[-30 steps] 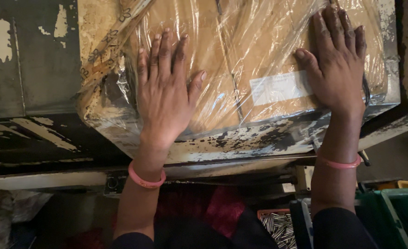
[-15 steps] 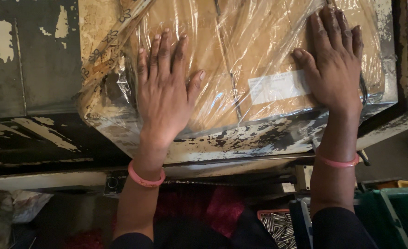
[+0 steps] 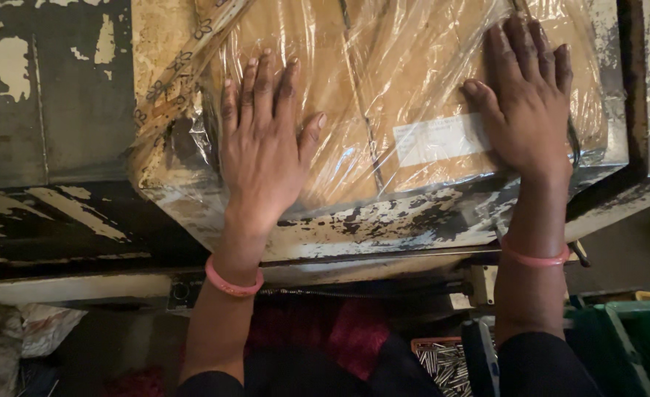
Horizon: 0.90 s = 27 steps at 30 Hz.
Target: The person repeatedly picks metal staples from a green bin, places them into a stapling machine, and presses down on a plastic-wrapped cardboard package to secure it. The cycle of picking, inserting, and pressing is repeated throughout the clip.
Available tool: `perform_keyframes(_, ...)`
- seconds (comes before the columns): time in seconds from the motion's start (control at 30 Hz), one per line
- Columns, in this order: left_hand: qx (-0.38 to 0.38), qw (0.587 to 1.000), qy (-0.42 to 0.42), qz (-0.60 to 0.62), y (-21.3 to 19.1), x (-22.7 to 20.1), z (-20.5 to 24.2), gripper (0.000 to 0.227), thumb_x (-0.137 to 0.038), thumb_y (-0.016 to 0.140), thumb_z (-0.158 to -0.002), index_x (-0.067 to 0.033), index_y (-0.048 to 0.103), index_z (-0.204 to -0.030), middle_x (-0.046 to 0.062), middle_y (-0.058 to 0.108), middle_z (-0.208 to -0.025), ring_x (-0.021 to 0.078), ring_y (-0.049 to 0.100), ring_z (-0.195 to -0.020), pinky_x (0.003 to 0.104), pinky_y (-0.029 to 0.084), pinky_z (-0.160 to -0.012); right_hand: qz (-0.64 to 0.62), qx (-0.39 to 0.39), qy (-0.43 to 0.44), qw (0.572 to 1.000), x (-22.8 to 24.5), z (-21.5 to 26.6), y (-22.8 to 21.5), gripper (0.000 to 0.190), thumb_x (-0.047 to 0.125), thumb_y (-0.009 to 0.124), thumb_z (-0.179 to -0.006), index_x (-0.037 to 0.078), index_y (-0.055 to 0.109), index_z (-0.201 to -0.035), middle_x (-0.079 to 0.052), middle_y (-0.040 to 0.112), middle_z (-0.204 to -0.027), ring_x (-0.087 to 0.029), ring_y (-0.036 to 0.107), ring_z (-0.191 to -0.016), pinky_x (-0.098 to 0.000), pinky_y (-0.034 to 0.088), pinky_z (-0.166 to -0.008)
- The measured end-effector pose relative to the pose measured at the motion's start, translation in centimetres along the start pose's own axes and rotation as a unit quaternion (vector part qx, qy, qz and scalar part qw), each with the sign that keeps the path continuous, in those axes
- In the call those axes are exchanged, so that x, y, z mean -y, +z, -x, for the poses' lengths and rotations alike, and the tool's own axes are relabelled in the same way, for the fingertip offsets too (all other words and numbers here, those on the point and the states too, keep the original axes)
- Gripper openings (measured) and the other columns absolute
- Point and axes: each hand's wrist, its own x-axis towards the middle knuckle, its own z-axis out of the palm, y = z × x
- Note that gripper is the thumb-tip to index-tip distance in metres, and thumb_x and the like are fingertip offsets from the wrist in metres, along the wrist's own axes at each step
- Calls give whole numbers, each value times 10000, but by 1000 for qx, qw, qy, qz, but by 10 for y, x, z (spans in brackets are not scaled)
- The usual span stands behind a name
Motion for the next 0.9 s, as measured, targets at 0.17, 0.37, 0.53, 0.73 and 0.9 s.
perform_keyframes(0.17,1,1000,-1,-6,-1,-1,1,674,-528,352,-1117,-70,340,-1612,221,267,-1685,388,238,-1584,549,82,-1290,-5,-6,-1,1000,2,1,-1,717,579,389,-1110,111,368,-1654,-166,319,-1708,-382,235,-1584,-533,67,-1282)
perform_keyframes(0.37,2,1000,-2,-7,-2,-2,1,679,-530,351,-1112,-64,349,-1605,226,268,-1681,388,237,-1578,547,85,-1284,3,-7,-4,1000,2,1,-2,755,630,330,-1106,111,359,-1654,-170,319,-1703,-382,232,-1581,-536,60,-1274)
perform_keyframes(0.53,-7,1000,4,-11,-2,-2,1,678,-528,354,-1117,-56,354,-1605,227,266,-1684,392,240,-1582,554,89,-1284,9,-1,0,1000,0,1,0,793,672,271,-1092,125,334,-1663,-171,304,-1705,-370,214,-1588,-529,43,-1273)
perform_keyframes(0.73,1,1000,0,-5,-1,-1,2,677,-530,377,-1115,-57,359,-1599,228,271,-1684,390,233,-1582,557,80,-1288,15,10,6,1000,-1,0,0,812,692,213,-1081,138,309,-1666,-161,277,-1713,-358,191,-1588,-512,33,-1274)
perform_keyframes(0.9,-5,1000,4,8,1,1,3,682,-525,381,-1120,-49,355,-1607,229,261,-1692,385,213,-1593,551,70,-1291,7,11,11,1000,1,0,0,765,641,291,-1089,138,325,-1664,-157,278,-1718,-360,202,-1592,-525,50,-1278)
